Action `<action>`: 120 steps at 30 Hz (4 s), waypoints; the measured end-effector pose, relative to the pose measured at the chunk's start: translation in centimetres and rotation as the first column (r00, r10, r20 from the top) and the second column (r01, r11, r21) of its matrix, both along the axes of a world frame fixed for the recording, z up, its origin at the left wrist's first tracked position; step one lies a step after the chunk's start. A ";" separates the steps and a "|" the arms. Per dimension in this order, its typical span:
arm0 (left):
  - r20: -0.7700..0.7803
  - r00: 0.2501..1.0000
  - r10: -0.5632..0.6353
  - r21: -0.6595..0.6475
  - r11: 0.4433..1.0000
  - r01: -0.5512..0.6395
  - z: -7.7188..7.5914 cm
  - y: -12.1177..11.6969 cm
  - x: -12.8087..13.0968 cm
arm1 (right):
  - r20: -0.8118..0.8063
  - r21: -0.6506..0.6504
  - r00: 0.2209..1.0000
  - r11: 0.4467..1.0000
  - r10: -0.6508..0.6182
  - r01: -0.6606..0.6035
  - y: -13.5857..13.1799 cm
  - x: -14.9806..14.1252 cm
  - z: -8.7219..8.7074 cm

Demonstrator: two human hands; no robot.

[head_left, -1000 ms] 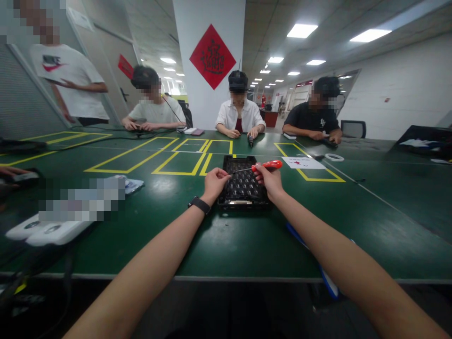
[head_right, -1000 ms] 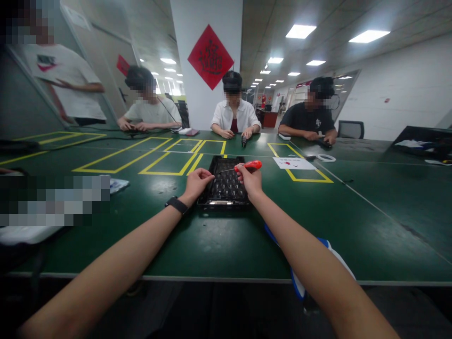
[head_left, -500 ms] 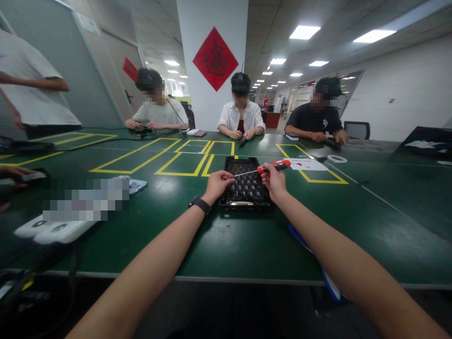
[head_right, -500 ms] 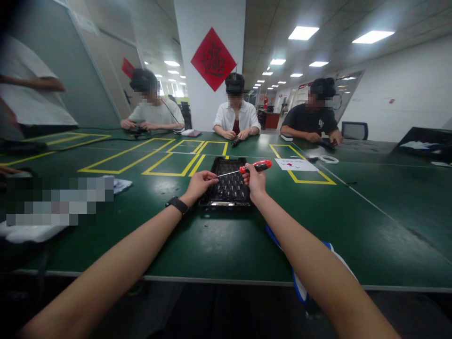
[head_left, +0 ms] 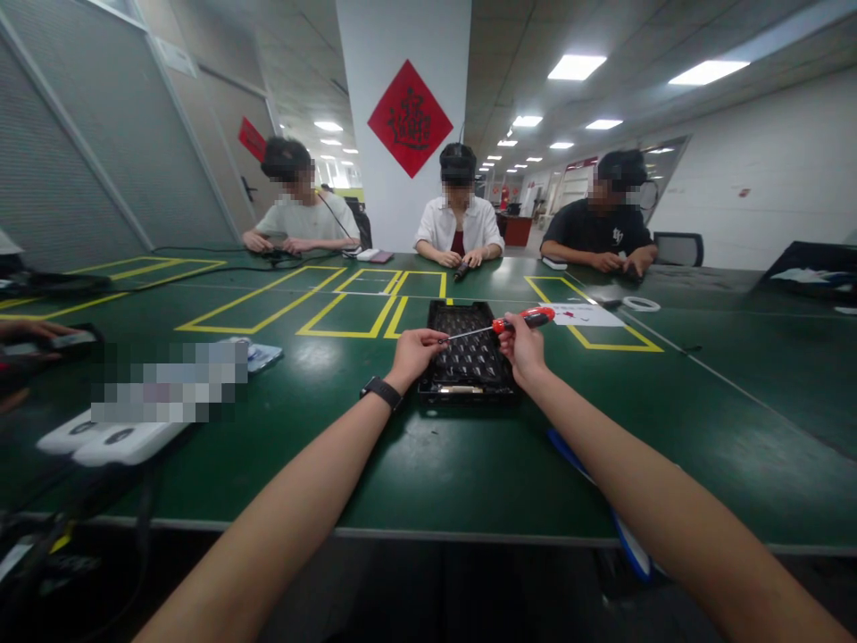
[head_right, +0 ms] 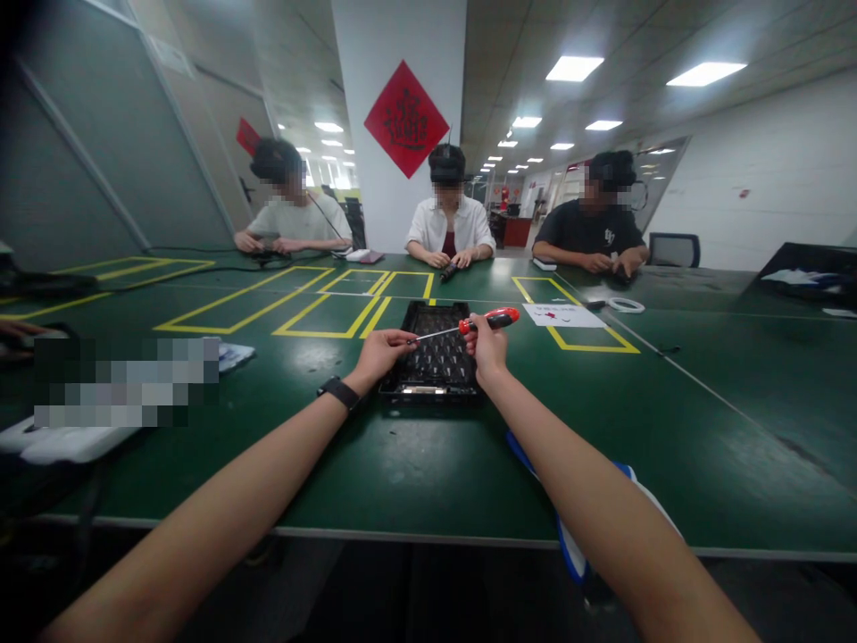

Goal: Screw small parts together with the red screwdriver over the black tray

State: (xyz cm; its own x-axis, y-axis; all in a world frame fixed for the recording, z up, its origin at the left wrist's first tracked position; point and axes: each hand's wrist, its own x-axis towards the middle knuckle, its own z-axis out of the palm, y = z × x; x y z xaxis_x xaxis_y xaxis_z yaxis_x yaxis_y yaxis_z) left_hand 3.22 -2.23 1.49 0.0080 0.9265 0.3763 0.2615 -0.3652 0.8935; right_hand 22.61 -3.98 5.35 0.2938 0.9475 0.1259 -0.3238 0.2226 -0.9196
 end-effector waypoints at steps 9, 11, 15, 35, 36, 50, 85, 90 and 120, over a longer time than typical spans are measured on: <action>-0.030 1.000 0.001 0.019 1.000 -0.001 -0.1 0.4 -0.1 | 0.011 0.022 1.000 0.999 0.026 -0.026 0.0 0.1 -0.1; -0.045 0.999 -0.002 0.026 1.000 0.003 -0.2 0.4 -0.1 | 0.021 0.032 1.000 0.999 0.018 -0.019 0.1 0.0 -0.1; -0.072 0.997 -0.011 0.040 0.999 0.014 -0.4 0.6 -0.2 | 0.046 0.046 0.999 0.999 -0.024 0.022 0.1 -0.1 -0.3; -0.235 0.948 -0.217 0.057 0.970 0.236 1.0 0.1 -0.4 | 0.535 0.346 0.841 0.887 0.081 -0.305 -3.6 -3.2 1.1; -0.213 0.945 -0.249 0.038 0.964 0.262 1.0 0.0 -0.4 | 0.521 0.341 0.846 0.883 0.108 -0.323 -3.6 -3.2 1.0; -0.056 0.822 -0.567 -0.153 0.818 0.554 2.7 -1.4 -0.6 | 0.385 0.451 0.922 0.879 -0.035 -0.154 -4.2 -3.7 0.1; -0.342 0.862 -0.374 -0.027 0.921 0.388 3.4 -4.5 1.6 | 0.397 0.438 0.865 0.891 -0.308 0.116 -3.7 -3.4 -0.7; -0.342 0.861 -0.376 -0.027 0.920 0.391 3.3 -4.5 1.7 | 0.415 0.437 0.858 0.893 -0.304 0.105 -3.6 -3.3 -0.9; -0.500 0.834 -0.234 0.153 0.924 0.351 3.1 -4.4 3.1 | 0.301 0.465 0.932 0.884 -0.204 0.043 -4.1 -3.6 -0.4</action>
